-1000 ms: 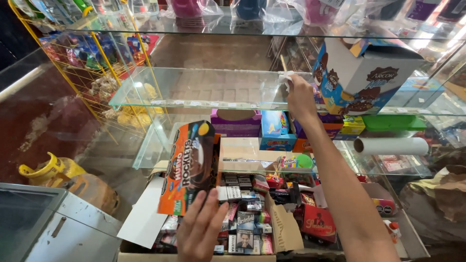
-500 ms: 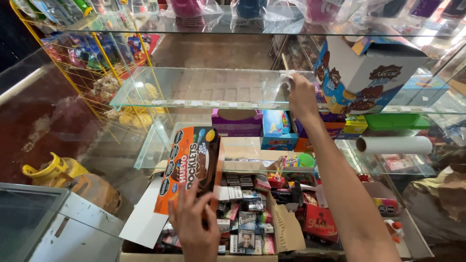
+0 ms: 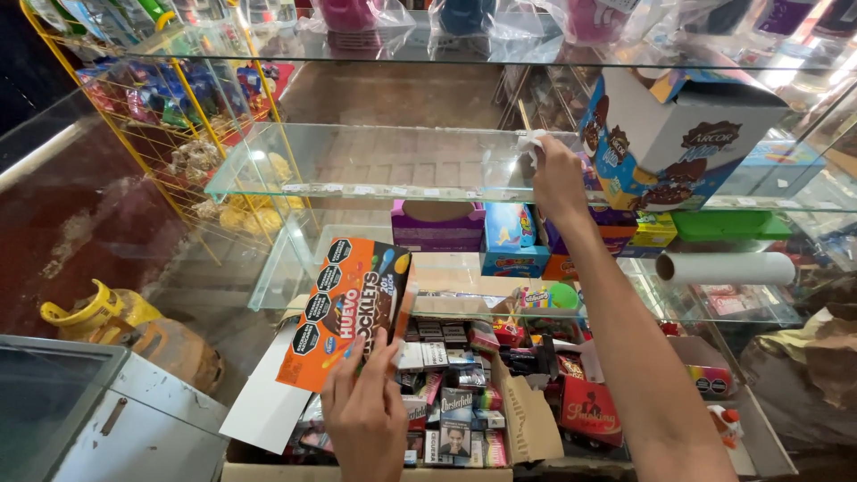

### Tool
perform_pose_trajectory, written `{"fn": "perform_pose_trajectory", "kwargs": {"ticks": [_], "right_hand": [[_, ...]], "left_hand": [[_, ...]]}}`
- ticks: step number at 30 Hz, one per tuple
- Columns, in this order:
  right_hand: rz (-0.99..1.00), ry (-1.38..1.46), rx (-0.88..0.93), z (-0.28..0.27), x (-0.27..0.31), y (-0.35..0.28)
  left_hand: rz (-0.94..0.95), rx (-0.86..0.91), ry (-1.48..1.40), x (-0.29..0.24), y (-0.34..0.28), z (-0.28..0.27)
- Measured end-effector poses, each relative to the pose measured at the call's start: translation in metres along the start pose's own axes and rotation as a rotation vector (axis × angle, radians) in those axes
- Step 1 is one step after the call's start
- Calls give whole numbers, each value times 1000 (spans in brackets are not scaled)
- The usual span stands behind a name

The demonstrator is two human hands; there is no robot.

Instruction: Cleaning individual chocolate bars with a cloth and organizing them into a cardboard box at a retail counter.

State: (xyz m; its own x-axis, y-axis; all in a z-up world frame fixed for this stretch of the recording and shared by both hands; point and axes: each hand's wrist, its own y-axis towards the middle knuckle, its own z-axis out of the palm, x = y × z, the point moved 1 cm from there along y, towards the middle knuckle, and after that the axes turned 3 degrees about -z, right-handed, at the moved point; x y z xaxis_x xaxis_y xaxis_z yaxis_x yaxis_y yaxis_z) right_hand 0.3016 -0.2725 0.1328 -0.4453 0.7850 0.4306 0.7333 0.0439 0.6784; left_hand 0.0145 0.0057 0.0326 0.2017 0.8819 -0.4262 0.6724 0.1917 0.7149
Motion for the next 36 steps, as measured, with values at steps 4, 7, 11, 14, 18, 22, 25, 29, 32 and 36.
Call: {"fn": "perform_pose_trajectory", "kwargs": {"ticks": [4, 7, 11, 14, 18, 22, 25, 29, 32, 36], "right_hand": [[1, 11, 6, -3, 5, -1], [0, 16, 9, -5, 9, -1], [-8, 21, 3, -5, 9, -2], [-16, 24, -4, -6, 11, -2], [-14, 19, -2, -4, 8, -2], [-30, 5, -12, -1, 4, 0], [-20, -5, -18, -2, 3, -1], [8, 21, 5, -2, 6, 0], [10, 23, 9, -1, 7, -2], [12, 30, -2, -4, 10, -1]], "left_hand": [[47, 4, 67, -2, 2, 1], [141, 31, 181, -6, 5, -3], [247, 144, 237, 4, 5, 0], [285, 156, 174, 5, 8, -1], [276, 164, 142, 8, 20, 6], [312, 242, 316, 9, 47, 21], [384, 180, 481, 20, 41, 46], [403, 191, 468, 20, 40, 53], [420, 186, 457, 20, 40, 52], [401, 252, 204, -8, 54, 6]]}}
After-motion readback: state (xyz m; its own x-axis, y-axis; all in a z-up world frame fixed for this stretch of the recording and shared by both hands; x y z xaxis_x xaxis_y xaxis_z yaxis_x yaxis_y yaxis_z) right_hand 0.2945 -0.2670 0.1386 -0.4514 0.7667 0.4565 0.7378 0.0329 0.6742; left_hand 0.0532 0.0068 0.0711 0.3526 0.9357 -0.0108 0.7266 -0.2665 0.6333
